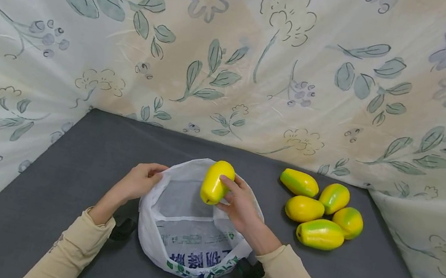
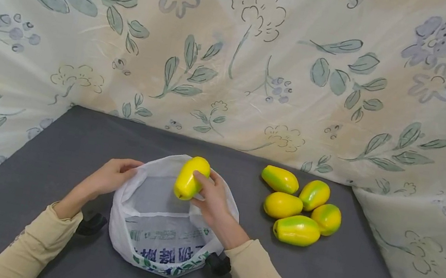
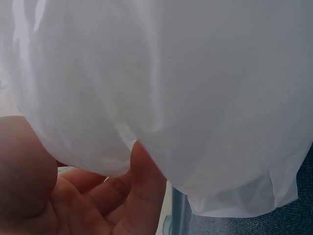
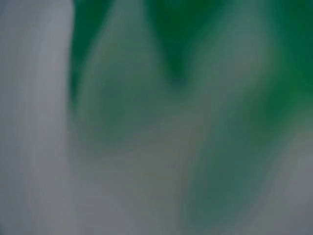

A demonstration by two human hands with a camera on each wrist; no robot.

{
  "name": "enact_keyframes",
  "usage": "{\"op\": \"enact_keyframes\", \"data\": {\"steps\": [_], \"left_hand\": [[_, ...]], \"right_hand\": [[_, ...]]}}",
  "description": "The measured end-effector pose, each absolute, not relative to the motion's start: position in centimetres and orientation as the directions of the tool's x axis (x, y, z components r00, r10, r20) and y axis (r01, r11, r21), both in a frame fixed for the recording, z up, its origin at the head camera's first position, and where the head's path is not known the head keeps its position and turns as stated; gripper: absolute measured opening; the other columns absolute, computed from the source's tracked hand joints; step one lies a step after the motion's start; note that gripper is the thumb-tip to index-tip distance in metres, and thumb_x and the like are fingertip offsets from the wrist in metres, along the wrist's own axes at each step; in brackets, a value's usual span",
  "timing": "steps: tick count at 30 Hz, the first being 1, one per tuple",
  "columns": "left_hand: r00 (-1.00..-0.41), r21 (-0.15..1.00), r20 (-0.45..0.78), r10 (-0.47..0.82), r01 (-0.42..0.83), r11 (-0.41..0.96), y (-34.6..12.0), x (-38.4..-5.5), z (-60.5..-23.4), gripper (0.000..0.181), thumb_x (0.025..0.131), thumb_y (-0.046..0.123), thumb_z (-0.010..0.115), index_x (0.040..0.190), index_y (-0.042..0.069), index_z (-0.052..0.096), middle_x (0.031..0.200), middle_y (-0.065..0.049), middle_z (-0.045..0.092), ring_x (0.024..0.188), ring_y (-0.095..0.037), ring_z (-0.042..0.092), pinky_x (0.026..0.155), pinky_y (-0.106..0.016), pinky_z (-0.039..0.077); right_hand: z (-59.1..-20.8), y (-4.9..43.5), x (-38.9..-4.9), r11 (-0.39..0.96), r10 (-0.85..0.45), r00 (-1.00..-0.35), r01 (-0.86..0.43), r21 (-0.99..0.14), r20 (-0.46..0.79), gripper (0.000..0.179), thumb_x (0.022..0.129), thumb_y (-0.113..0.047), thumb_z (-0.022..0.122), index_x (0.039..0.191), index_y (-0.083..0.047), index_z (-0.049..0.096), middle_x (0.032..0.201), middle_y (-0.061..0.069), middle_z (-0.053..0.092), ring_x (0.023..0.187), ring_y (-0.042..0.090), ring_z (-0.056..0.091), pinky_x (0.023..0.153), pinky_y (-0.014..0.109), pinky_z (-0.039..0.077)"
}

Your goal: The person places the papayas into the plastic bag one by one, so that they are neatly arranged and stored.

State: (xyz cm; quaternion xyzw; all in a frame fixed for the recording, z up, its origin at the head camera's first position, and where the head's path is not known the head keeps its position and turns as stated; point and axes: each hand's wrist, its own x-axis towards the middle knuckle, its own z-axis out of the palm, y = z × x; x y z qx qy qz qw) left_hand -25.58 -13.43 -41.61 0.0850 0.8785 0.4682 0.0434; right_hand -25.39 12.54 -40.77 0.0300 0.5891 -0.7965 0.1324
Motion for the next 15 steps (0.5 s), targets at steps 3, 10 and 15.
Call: {"op": "enact_keyframes", "data": {"steps": [3,10,15], "left_hand": [[-0.981,0.828,0.006,0.194,0.113,0.549,-13.4,-25.5,-41.6,0.033,0.1,0.007,0.044,0.13,-0.005,0.054,0.119,-0.022,0.059,0.099,-0.031,0.059,0.078,-0.042,0.049],[-0.979,0.832,0.016,0.205,0.127,0.541,-13.3,-25.5,-41.8,0.034,0.1,0.007,0.044,0.13,-0.005,0.053,0.119,-0.022,0.059,0.099,-0.031,0.059,0.079,-0.042,0.049],[-0.978,0.827,0.015,0.208,0.129,0.547,-13.2,-25.5,-41.7,0.034,0.1,0.007,0.045,0.13,-0.006,0.053,0.12,-0.022,0.059,0.1,-0.032,0.059,0.08,-0.042,0.049]], "right_hand": [[-41.0,12.0,-25.3,-0.269,-0.192,-0.96,0.251,-0.93,-0.204,0.059,0.098,-0.023,0.054,0.145,-0.004,0.024,0.136,0.02,0.037,0.114,0.036,0.05,0.096,0.054,0.04],[-41.3,10.5,-25.2,-0.276,-0.2,-0.948,0.295,-0.915,-0.246,0.064,0.097,-0.023,0.056,0.146,-0.001,0.02,0.137,0.023,0.034,0.119,0.039,0.046,0.097,0.054,0.039],[-41.5,9.5,-25.4,-0.278,-0.156,-0.945,0.32,-0.906,-0.286,0.069,0.096,-0.024,0.058,0.147,-0.001,0.019,0.139,0.023,0.033,0.121,0.04,0.045,0.095,0.053,0.041]]}}
